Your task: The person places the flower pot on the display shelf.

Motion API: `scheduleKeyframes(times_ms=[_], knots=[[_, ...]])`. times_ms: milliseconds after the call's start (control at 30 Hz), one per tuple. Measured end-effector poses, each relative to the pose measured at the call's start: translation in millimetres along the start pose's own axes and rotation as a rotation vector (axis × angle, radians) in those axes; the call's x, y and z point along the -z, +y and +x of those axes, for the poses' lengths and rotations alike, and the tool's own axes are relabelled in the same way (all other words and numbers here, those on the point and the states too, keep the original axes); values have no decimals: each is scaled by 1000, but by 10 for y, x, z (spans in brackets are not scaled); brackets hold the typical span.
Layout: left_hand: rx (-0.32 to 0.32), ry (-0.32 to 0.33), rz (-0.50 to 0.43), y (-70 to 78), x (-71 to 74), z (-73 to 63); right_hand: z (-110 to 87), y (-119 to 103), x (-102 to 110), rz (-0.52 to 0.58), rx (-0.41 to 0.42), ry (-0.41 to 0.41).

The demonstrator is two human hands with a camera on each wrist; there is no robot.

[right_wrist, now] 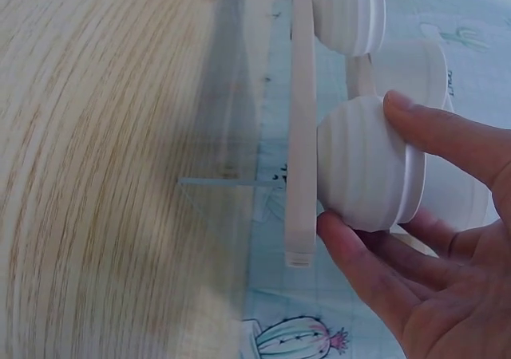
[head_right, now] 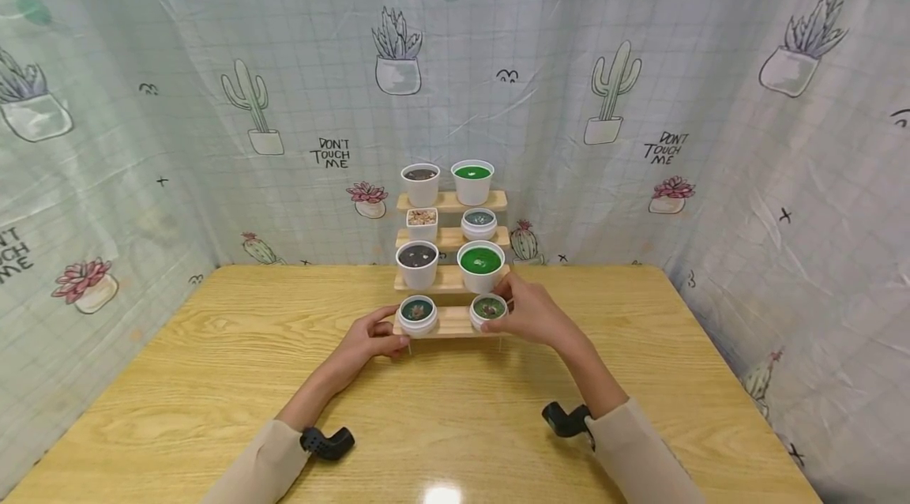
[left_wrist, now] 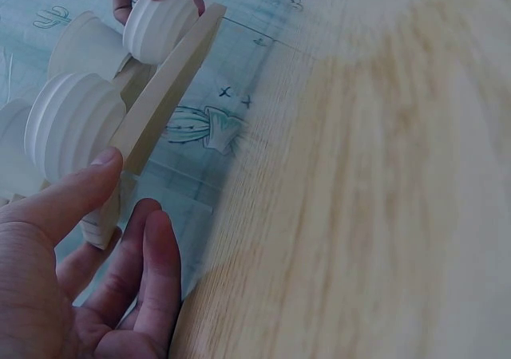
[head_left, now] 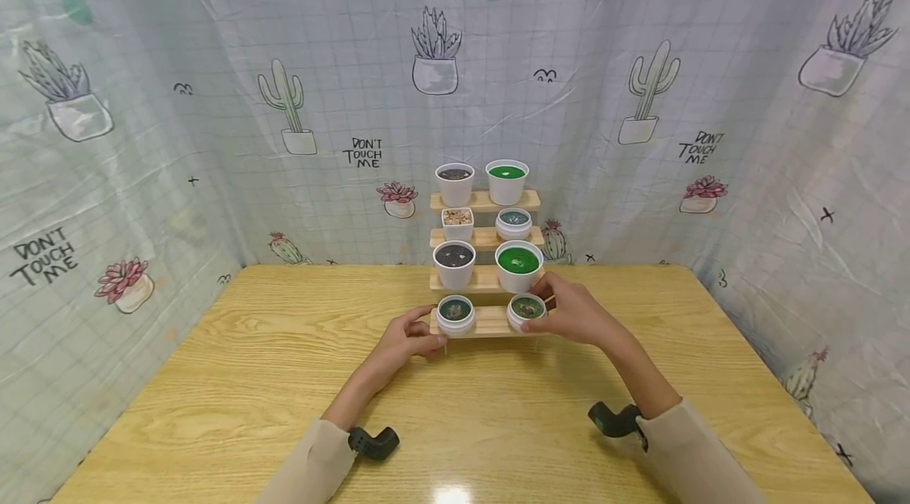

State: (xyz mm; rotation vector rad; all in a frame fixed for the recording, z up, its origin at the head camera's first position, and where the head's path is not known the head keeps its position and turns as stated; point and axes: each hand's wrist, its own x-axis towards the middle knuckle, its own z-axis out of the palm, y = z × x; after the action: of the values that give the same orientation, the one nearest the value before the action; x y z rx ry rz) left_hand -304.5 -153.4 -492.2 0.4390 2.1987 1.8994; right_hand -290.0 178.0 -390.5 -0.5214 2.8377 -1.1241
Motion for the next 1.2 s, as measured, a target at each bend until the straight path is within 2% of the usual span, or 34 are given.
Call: scheduleKeyframes(times_ms=[567, 1200], knots=[[7, -10, -5, -3, 7, 12, 28, 20, -53, -4, 14, 14], [7, -12, -7, 28, -5, 28, 44, 54, -54, -11, 12, -11]])
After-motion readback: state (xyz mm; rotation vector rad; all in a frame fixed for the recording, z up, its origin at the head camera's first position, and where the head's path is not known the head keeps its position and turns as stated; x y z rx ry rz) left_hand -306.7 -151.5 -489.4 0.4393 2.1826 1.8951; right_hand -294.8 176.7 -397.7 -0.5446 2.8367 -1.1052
